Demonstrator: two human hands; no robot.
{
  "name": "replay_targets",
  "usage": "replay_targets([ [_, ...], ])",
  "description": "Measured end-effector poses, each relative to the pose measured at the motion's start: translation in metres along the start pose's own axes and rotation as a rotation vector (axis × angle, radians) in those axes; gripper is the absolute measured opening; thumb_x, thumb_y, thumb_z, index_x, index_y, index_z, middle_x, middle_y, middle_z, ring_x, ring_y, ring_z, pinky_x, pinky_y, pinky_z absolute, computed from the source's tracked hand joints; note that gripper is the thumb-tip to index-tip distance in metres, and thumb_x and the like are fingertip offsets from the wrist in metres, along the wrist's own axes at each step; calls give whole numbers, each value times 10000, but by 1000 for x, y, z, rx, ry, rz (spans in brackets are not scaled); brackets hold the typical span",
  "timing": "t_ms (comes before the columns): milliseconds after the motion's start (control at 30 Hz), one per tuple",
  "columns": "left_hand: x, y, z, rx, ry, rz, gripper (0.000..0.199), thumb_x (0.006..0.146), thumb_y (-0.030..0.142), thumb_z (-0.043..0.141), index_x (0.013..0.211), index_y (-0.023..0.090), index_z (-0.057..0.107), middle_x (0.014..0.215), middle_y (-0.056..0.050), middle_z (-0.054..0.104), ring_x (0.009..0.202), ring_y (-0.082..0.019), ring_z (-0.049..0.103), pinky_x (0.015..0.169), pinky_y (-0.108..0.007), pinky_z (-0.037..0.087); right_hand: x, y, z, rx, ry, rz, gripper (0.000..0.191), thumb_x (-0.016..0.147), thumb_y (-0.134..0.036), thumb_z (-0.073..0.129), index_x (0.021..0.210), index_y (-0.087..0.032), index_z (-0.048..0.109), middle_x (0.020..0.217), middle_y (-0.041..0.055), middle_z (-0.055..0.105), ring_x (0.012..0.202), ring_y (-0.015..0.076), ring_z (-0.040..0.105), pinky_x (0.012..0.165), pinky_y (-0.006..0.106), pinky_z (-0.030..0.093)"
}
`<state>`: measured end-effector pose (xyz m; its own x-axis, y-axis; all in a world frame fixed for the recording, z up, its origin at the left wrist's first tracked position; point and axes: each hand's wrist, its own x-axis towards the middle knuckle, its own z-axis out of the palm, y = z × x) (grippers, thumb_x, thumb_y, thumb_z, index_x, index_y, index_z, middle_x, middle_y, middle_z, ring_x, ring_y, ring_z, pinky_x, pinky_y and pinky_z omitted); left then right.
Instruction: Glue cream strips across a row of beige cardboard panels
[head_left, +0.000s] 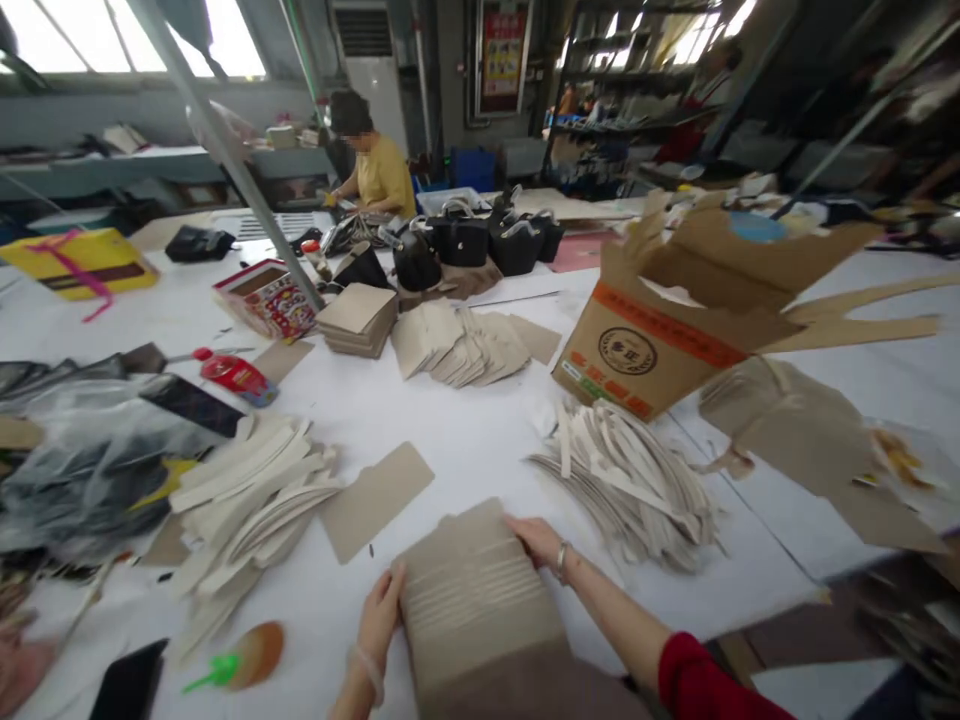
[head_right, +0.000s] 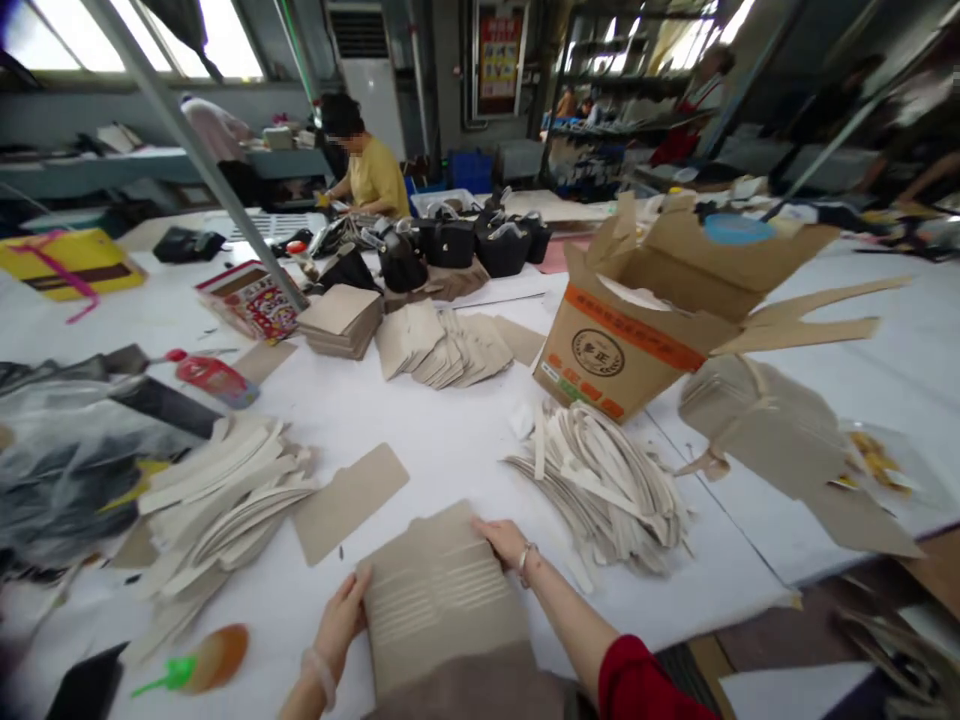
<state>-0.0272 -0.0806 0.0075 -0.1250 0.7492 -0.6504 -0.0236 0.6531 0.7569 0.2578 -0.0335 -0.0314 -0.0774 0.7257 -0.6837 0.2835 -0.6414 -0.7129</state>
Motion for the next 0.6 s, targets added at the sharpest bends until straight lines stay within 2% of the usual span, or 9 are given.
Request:
replay_targets([
  [133, 13, 0, -4, -43, 8, 39, 520, 539, 570, 689, 839, 147, 646, 808, -60, 707, 816, -233, 645, 728, -331, 509, 19, -3, 2, -73, 93, -84, 351, 656, -425, 594, 463, -179, 435, 436, -74, 315, 476, 76, 317, 465, 215, 239],
  [233, 15, -2, -7, -72, 13, 93, 476, 521, 524, 712, 806, 148, 652, 841, -77, 711, 861, -246, 642, 787, -342, 498, 20, -2, 4, -85, 83, -149, 326, 589, -380, 612, 437, -182, 402, 442, -80, 308, 488, 70, 298, 483, 212, 227],
  [433, 18, -4, -11, -108, -8, 175, 334, 575, 416, 690, 774, 152, 643, 858, -79, 712, 884, -237, 641, 858, -340, 473, 8, 2, 3, -20, 3, -172, 262, 598, -418, 561, 526, -183, 470, 488, -50, 469, 515, 109, 427, 510, 224, 313],
  [600, 23, -2, -12, -71, -19, 197, 291, 589, 382, 675, 770, 161, 621, 831, -60, 704, 850, -227, 639, 837, -334, 476, 2, -4, 4, 56, -64, -164, 232, 596, -383, 523, 669, -169, 573, 643, 16, 635, 668, 187, 586, 629, 280, 435],
])
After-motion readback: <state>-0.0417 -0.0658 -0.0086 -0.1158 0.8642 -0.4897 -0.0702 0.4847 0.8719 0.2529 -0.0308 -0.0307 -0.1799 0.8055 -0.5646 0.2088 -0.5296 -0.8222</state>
